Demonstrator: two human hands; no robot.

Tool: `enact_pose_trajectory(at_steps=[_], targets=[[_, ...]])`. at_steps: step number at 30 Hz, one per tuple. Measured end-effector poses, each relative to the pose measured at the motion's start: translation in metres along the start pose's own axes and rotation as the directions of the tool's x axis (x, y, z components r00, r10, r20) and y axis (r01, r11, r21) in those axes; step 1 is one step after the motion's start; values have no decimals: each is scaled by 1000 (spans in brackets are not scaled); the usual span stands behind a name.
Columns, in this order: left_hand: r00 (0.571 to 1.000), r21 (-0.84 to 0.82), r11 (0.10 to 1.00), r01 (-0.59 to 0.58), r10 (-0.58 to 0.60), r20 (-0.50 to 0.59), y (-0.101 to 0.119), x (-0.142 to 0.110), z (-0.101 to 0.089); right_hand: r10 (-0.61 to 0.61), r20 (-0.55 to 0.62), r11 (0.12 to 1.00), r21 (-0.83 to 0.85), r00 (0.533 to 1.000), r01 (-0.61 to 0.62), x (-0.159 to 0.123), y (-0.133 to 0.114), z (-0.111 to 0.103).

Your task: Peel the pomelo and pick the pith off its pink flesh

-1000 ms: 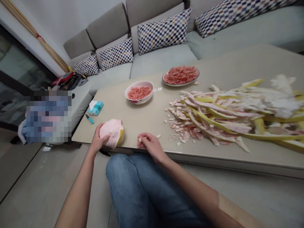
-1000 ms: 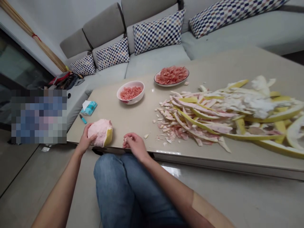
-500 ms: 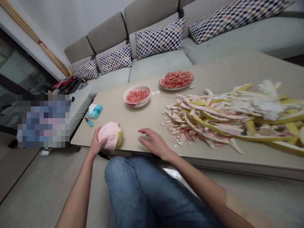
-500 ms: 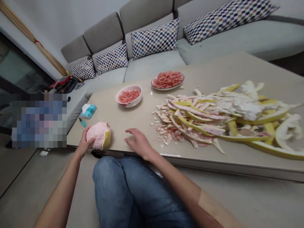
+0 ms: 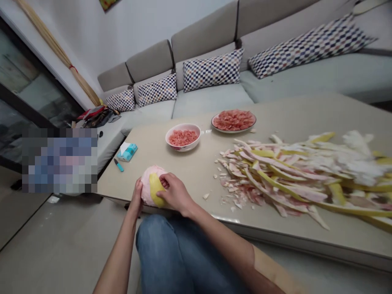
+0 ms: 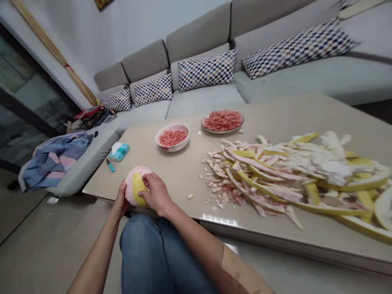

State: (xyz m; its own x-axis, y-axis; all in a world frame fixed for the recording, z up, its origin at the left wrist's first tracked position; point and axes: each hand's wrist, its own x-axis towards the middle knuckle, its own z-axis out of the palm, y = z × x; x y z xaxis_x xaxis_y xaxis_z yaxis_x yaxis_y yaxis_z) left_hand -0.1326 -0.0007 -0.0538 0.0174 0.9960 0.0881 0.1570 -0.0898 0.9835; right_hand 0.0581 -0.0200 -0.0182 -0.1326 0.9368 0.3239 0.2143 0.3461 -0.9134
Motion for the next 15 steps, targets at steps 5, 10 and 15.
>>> enact_pose_trajectory(at_steps=[5, 10, 15], targets=[[981, 107, 988, -112, 93, 171, 31, 15, 23, -111, 99, 969, -210, 989, 130, -23, 5, -29], [978, 233, 950, -206, 202, 43, 20, 16, 40, -115, 115, 981, -143, 987, 131, -25, 16, -41], [962, 246, 943, -226, 256, -97, 5, 7, 51, -65, 141, 994, -80, 988, 77, -19, 17, -46]])
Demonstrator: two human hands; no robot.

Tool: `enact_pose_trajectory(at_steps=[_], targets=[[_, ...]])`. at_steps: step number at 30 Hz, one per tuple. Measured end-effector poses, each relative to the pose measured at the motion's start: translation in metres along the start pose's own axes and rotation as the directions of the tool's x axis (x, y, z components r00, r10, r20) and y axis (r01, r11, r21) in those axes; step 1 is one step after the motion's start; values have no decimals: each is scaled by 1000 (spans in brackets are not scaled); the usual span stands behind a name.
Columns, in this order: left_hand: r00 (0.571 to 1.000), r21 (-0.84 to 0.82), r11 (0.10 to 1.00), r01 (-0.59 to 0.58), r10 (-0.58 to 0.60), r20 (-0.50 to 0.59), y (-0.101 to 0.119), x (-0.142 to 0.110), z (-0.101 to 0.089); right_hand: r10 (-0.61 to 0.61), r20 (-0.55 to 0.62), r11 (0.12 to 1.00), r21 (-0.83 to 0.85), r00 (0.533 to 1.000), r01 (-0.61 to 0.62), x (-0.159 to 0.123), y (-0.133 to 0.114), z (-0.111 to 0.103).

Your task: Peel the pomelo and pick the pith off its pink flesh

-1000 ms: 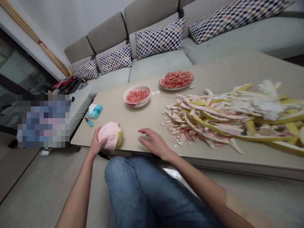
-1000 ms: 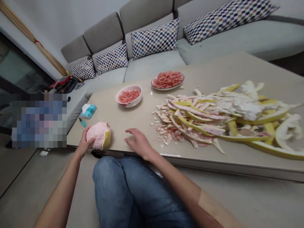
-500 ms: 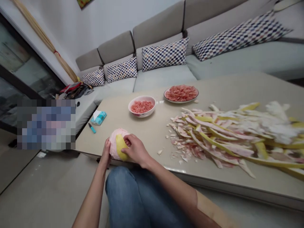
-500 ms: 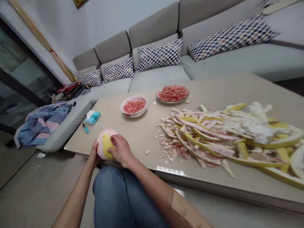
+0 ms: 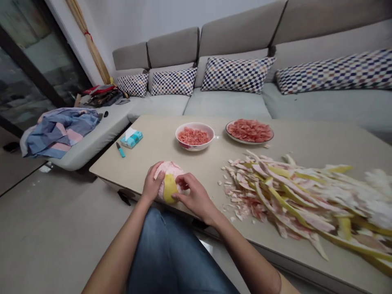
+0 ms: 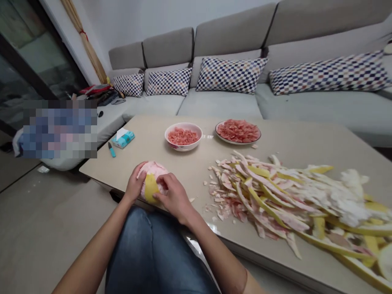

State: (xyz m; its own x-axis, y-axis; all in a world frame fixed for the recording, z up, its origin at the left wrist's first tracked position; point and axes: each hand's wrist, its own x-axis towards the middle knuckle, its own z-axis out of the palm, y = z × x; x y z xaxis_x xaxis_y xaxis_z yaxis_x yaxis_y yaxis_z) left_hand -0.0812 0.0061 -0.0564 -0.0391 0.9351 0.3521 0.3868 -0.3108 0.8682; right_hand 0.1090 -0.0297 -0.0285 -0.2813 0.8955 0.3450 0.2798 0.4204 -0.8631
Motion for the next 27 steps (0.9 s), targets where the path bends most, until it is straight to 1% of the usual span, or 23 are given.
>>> enact_pose_trajectory(at_steps=[3, 5, 7, 8, 10, 12, 13, 15, 17, 21, 27], targets=[[999, 33, 999, 4, -2, -51, 3, -5, 5, 2, 5, 1000, 16, 1000, -2, 3, -4, -5], [994, 71, 997, 18, -10, -112, 8, -8, 9, -18, 23, 1000, 5, 1000, 18, 6, -7, -9], [986, 106, 994, 29, -11, -164, 13, -8, 10, -40, 39, 999, -16, 998, 41, 10, -9, -12], [985, 121, 992, 31, -10, -171, 16, -7, 9, -47, 43, 999, -25, 998, 49, 12, -9, -13], [989, 141, 990, 28, -7, -146, 23, 0, 4, -53, 40, 998, -33, 998, 55, 16, -10, -13], [996, 152, 987, 43, -30, -87, 30, 9, -3, -56, 43, 998, -33, 998, 57, 19, -9, -11], [998, 134, 991, 26, -18, -58, 33, 14, -5, -59, 50, 998, -33, 997, 60, 20, -9, -10], [998, 50, 998, -24, 20, 66, 36, 22, -7, -63, 68, 997, -32, 996, 66, 22, -9, -9], [991, 37, 996, -79, 74, 113, 35, 26, -5, -59, 81, 997, -37, 995, 62, 24, -11, -8], [984, 29, 988, -151, 148, 97, 28, 24, 1, -40, 128, 996, -71, 991, 49, 27, -18, -7], [983, 2, 986, -167, 167, 75, 26, 21, -2, 26, 199, 994, -110, 980, -3, 34, -29, -4]])
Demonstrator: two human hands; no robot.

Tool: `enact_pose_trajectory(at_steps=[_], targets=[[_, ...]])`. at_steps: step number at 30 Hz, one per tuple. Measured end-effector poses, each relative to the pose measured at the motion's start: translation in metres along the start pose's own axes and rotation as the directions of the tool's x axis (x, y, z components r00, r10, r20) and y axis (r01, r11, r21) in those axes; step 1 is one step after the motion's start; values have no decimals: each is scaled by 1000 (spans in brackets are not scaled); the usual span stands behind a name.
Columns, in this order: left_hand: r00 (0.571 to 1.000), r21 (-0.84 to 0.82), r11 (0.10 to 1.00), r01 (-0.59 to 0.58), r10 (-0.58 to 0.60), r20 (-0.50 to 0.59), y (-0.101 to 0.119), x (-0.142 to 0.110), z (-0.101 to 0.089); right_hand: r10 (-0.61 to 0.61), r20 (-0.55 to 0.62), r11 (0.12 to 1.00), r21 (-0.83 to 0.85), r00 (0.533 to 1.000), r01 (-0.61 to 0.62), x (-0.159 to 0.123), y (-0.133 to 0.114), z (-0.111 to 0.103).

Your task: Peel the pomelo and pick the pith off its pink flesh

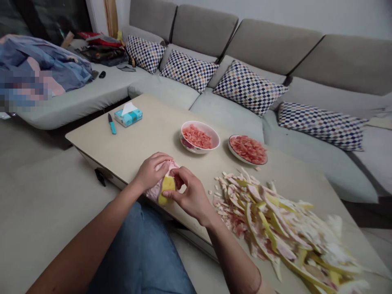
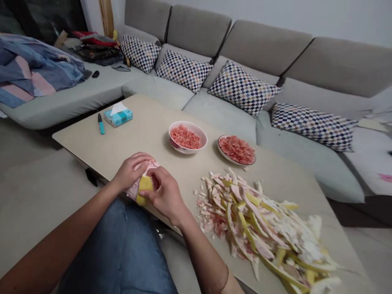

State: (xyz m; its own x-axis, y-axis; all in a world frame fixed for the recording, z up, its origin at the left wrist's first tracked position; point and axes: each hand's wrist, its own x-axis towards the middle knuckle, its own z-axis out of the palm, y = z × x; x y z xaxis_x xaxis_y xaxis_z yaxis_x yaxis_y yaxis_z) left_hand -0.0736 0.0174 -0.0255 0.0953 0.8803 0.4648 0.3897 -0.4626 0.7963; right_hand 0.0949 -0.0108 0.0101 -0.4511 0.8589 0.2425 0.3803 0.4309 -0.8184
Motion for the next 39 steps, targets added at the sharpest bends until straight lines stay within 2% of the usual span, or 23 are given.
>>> enact_pose_trajectory(at_steps=[5, 8, 12, 17, 24, 29, 34, 39], targets=[[1000, 2, 1000, -2, 2, -11, 2, 0, 0, 19, 23, 1000, 21, 1000, -20, 0, -2, 1], [1000, 6, 1000, -5, 5, -11, 0, 0, 1, -35, 36, 999, 33, 999, 34, -1, 2, 3], [999, 6, 1000, 21, -20, -31, -2, 3, 2, -165, -16, 986, 17, 986, 165, -6, 12, 4], [999, 29, 999, 38, -37, -38, -1, 6, 3, -166, -72, 986, -32, 983, 164, -15, 22, 1], [999, 37, 999, 24, -22, -32, -1, 6, 3, -222, -34, 968, -126, 974, 217, -16, 18, 0], [1000, 54, 998, 11, -10, -26, 1, 4, 2, -263, 48, 932, -244, 964, 267, -13, 17, -1], [999, 75, 997, 18, -15, -41, 4, 2, 2, -292, 124, 920, -235, 948, 314, -9, 23, -3], [998, 68, 997, 42, -38, -56, 1, 2, 2, -421, 151, 878, -182, 895, 443, -10, 32, -2]])
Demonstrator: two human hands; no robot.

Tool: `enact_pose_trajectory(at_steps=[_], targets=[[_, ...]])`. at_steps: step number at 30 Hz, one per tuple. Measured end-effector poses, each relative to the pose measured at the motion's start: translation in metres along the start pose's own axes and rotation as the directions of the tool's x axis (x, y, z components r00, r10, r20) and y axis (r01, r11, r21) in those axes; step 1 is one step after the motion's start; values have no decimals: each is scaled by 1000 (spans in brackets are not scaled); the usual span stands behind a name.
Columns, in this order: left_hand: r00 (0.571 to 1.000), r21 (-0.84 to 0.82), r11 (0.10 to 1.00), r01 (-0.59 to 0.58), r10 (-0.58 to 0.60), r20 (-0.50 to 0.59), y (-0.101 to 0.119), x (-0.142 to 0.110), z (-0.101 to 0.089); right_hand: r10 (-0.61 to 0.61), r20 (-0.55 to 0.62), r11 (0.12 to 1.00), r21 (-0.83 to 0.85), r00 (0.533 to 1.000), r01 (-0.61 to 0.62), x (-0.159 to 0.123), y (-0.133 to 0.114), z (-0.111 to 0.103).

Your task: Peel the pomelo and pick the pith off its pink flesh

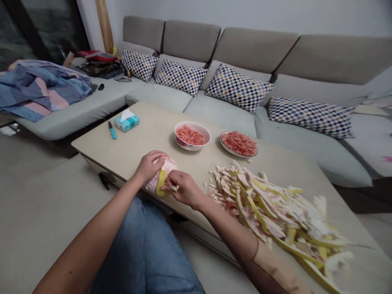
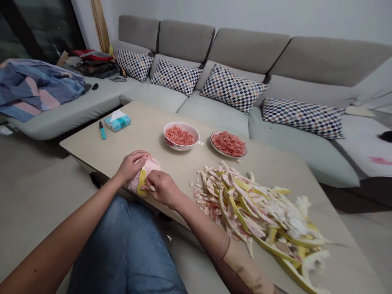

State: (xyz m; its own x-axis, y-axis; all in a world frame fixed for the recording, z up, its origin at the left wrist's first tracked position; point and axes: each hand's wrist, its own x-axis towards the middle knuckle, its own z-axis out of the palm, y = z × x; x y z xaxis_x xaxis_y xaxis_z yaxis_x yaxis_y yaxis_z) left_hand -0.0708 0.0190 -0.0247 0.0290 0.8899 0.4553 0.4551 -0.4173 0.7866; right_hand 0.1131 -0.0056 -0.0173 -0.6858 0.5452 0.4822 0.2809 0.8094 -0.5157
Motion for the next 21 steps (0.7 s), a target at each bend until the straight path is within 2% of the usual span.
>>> enact_pose_trajectory(at_steps=[2, 8, 14, 17, 21], targets=[[1000, -13, 1000, 12, -12, 0, -2, 1, 0, -7, -24, 1000, 11, 1000, 8, -5, 0, 0], [1000, -25, 1000, 10, -10, -1, -2, 2, 1, 128, -55, 991, -33, 990, -130, -20, -6, 0], [1000, -9, 1000, -4, 4, -4, -1, 1, 0, 193, -53, 981, -11, 980, -194, -13, -11, 7], [1000, -8, 1000, -14, 14, 8, 0, 1, -2, 168, -50, 986, 3, 985, -168, -11, -10, 12], [1000, -7, 1000, 3, -3, 13, 1, 2, -3, 42, -72, 999, -15, 997, -43, -18, -5, 19]])
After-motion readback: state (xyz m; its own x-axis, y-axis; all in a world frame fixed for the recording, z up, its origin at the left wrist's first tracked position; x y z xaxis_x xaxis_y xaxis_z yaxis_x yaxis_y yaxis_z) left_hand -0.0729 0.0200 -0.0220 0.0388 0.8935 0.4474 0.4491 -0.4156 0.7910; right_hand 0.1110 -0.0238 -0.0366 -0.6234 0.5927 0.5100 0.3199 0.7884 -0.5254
